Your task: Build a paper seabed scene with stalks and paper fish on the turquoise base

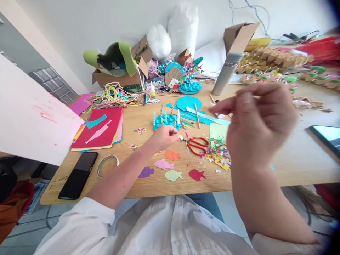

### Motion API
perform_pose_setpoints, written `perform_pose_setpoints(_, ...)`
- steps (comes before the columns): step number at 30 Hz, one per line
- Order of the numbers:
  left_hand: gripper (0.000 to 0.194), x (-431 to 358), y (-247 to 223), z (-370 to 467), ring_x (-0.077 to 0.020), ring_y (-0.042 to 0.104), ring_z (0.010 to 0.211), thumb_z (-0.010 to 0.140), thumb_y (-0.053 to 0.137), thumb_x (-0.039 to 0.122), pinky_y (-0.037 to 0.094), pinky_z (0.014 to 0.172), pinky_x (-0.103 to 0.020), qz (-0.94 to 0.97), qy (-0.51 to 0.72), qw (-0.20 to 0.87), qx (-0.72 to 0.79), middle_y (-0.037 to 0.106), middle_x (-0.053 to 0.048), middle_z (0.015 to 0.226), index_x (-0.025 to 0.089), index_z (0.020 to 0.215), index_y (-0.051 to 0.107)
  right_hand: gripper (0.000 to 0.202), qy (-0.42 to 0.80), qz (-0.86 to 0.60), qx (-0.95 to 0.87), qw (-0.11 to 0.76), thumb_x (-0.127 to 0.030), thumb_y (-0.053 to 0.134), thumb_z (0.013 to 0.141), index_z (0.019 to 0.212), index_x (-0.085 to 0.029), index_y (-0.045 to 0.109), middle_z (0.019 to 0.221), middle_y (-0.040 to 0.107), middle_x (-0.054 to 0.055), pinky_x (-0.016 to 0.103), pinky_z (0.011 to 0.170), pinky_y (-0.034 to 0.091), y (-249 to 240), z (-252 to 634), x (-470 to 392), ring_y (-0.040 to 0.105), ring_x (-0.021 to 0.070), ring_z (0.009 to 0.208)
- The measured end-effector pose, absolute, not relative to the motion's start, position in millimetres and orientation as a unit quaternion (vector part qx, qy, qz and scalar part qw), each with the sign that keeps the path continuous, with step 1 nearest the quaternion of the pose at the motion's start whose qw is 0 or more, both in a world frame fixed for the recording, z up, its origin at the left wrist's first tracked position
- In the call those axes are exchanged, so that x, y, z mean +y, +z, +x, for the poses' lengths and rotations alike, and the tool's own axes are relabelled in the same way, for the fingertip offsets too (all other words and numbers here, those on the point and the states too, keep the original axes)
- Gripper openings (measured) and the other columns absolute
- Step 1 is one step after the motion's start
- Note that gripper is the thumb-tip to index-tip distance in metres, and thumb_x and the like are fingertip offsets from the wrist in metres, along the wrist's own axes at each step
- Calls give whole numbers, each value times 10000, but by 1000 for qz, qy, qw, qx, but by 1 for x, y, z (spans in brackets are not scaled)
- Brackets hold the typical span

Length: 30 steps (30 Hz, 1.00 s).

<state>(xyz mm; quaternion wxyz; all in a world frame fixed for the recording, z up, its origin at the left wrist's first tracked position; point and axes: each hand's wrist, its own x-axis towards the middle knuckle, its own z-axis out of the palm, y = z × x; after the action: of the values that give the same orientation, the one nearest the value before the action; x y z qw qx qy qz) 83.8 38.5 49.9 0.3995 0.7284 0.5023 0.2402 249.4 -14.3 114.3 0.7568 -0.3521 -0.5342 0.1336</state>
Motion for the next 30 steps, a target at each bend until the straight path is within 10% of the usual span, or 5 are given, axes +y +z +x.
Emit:
perform_pose_setpoints(9,233,43,28,178,-170,650,766,772,541,28,482,713,-281,848,201,294,392,722,-23,767,170,777,725,98,123,-370,-494,777,-168,533,887,817,-227,571,689,510,-27,333,576,498,119,262,-46,642,141,607)
perform_pose_setpoints(20,96,19,49,127,-180,656,736,832,633,219,495,662,-273,879,205,248,351,722,-34,802,192,857,722,36,103,-405,-503,757,-234,615,847,830,-241,584,711,600,11,353,641,455,120,287,-30,633,169,665)
perform_pose_setpoints(25,275,-21,53,34,-143,670,845,895,554,265,516,795,-252,795,308,274,445,721,-16,927,248,1156,641,46,41,-561,-593,576,-237,601,820,835,-214,637,778,618,45,325,635,418,112,348,45,523,140,645)
perform_pose_setpoints(30,275,-66,9,-28,-167,667,703,902,523,360,552,700,-290,665,409,144,608,708,-21,818,228,1109,646,160,-2,-674,-708,211,-180,541,847,893,-163,693,886,678,122,315,713,416,92,366,154,578,169,779)
